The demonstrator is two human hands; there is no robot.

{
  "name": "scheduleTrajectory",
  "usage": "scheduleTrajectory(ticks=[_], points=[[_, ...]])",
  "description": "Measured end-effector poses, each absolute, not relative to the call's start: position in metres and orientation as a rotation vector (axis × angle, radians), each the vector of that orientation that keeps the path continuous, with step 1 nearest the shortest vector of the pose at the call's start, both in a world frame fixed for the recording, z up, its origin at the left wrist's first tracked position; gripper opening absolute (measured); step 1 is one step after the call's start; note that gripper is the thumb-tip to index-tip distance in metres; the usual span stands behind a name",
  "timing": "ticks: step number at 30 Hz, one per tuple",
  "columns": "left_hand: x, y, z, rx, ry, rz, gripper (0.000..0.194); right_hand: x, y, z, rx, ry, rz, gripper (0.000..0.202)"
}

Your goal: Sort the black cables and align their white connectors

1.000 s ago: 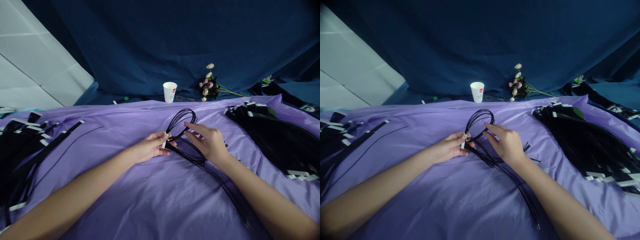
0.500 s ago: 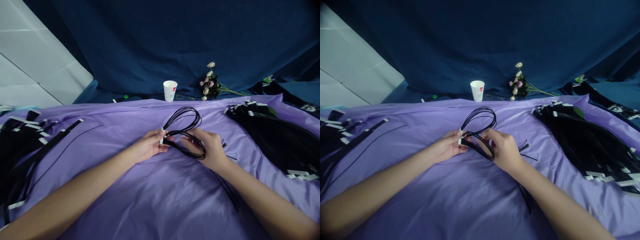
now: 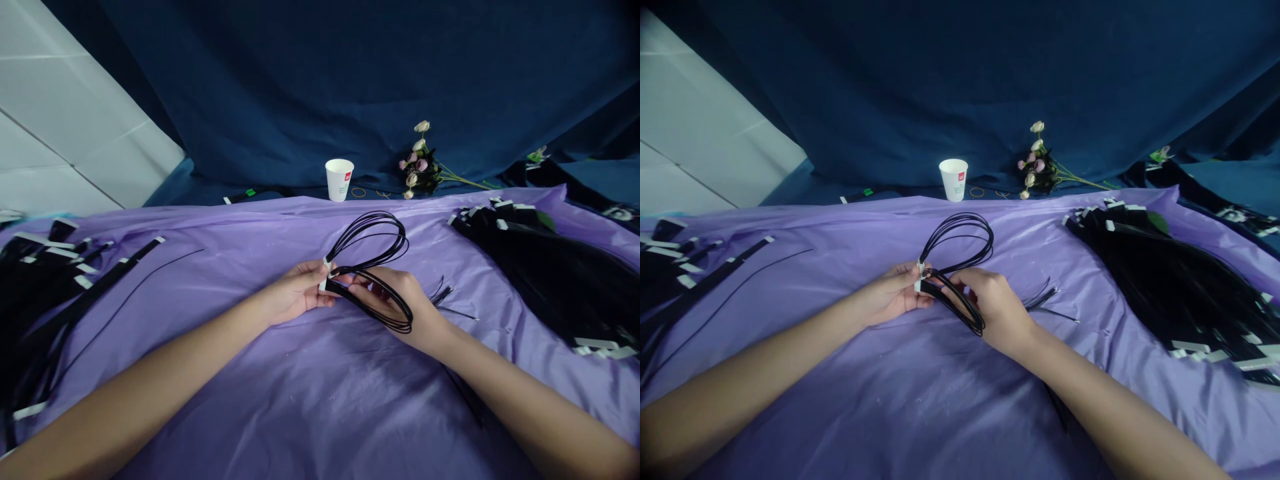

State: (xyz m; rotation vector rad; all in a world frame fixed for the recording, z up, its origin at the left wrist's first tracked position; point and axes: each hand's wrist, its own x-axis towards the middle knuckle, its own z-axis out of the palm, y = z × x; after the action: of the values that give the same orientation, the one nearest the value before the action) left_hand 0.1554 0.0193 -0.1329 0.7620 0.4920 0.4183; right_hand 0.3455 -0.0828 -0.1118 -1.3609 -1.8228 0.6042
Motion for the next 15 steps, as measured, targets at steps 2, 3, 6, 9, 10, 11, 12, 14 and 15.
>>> scheduleTrajectory(ticks=[2,3,6,9,10,11,12,14,15], points=[[0.156,0.019,-0.132,0.767,0.493,0.412,0.030,0.346,-0.084,-0.114,-1.403,-1.846,0.595,0.009],[0.156,0.019,-0.132,0.768,0.488,0.411,0.030,0.346,-0.084,-0.115,-1.425,-1.862,0.580,0.010],[0.157,0.018,-0.131,0.770,0.462,0.415,0.028,0.344,-0.084,-0.115,-1.471,-1.904,0.514,0.016],[0.157,0.018,-0.131,0.757,0.450,0.425,0.027,0.342,-0.086,-0.109,-1.459,-1.866,0.556,0.019],[0.157,0.018,-0.131,0.752,0.449,0.429,0.026,0.342,-0.087,-0.106,-1.446,-1.829,0.596,0.019],[0.157,0.018,-0.131,0.749,0.447,0.434,0.026,0.341,-0.087,-0.103,-1.432,-1.787,0.639,0.018],[0.157,0.018,-0.131,0.748,0.443,0.437,0.025,0.342,-0.088,-0.100,-1.423,-1.740,0.675,0.017],[0.156,0.018,-0.132,0.749,0.435,0.441,0.024,0.343,-0.088,-0.095,-1.425,-1.651,0.720,0.020],[0.156,0.018,-0.133,0.748,0.434,0.442,0.023,0.343,-0.087,-0.095,-1.430,-1.622,0.736,0.023]])
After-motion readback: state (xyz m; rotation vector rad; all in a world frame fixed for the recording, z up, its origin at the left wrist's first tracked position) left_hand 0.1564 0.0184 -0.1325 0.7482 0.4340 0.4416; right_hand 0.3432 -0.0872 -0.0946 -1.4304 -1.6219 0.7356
